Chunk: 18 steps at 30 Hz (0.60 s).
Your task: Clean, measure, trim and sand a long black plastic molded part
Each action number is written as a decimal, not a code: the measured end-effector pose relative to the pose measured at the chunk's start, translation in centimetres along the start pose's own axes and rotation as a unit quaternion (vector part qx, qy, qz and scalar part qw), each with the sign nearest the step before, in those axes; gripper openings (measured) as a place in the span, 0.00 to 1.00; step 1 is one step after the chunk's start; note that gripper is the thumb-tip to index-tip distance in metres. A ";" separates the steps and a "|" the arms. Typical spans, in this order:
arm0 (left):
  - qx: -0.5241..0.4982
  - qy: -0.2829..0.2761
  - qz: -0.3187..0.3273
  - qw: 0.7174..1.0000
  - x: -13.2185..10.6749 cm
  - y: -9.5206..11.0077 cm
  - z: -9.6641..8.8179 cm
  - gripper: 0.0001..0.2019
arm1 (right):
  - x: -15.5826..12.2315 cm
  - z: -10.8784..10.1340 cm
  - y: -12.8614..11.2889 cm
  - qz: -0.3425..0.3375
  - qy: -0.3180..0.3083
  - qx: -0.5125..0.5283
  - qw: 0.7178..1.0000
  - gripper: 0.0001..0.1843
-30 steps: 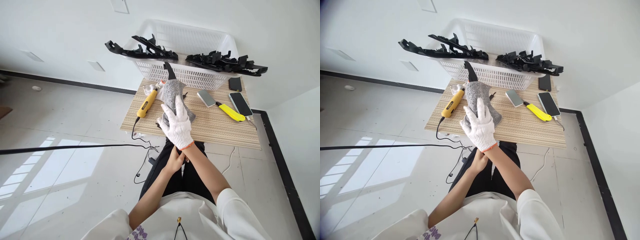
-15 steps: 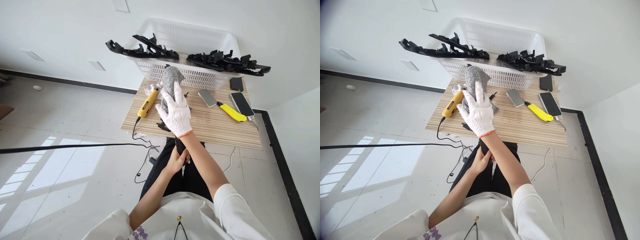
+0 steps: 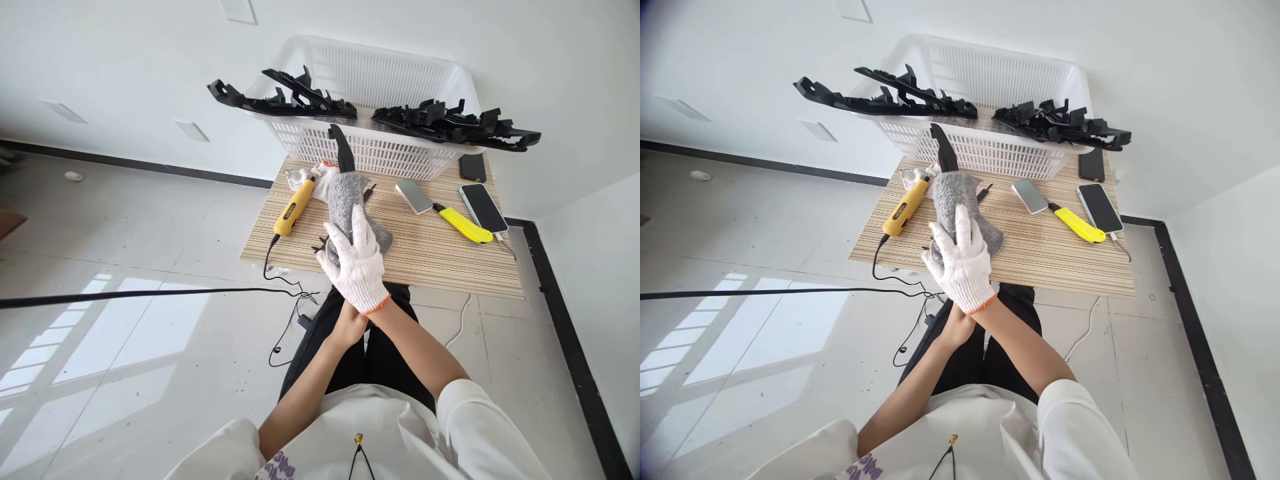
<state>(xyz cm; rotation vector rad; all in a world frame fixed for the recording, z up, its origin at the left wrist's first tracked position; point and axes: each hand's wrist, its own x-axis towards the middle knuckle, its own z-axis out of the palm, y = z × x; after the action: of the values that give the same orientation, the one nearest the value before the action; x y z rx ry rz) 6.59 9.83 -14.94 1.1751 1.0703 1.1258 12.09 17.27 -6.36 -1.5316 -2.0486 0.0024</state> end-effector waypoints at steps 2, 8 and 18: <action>0.031 -0.009 0.044 0.999 0.1 -0.7 -0.3 0.11 | -1.5 0.1 -0.1 0.002 -0.008 -0.015 1.000 0.29; 0.018 -0.002 0.034 0.999 0.2 -0.8 -0.2 0.11 | -1.1 0.2 0.1 -0.016 -0.003 -0.015 1.000 0.29; -0.172 -0.007 -0.119 0.978 0.0 1.1 1.7 0.20 | 9.4 0.4 -0.2 -0.024 0.001 -0.009 1.000 0.39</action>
<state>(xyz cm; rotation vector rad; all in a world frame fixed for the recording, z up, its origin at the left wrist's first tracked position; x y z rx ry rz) 8.22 9.69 -13.72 0.7600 0.9330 1.0596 10.00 25.64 -2.49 -1.4925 -2.0877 -0.0362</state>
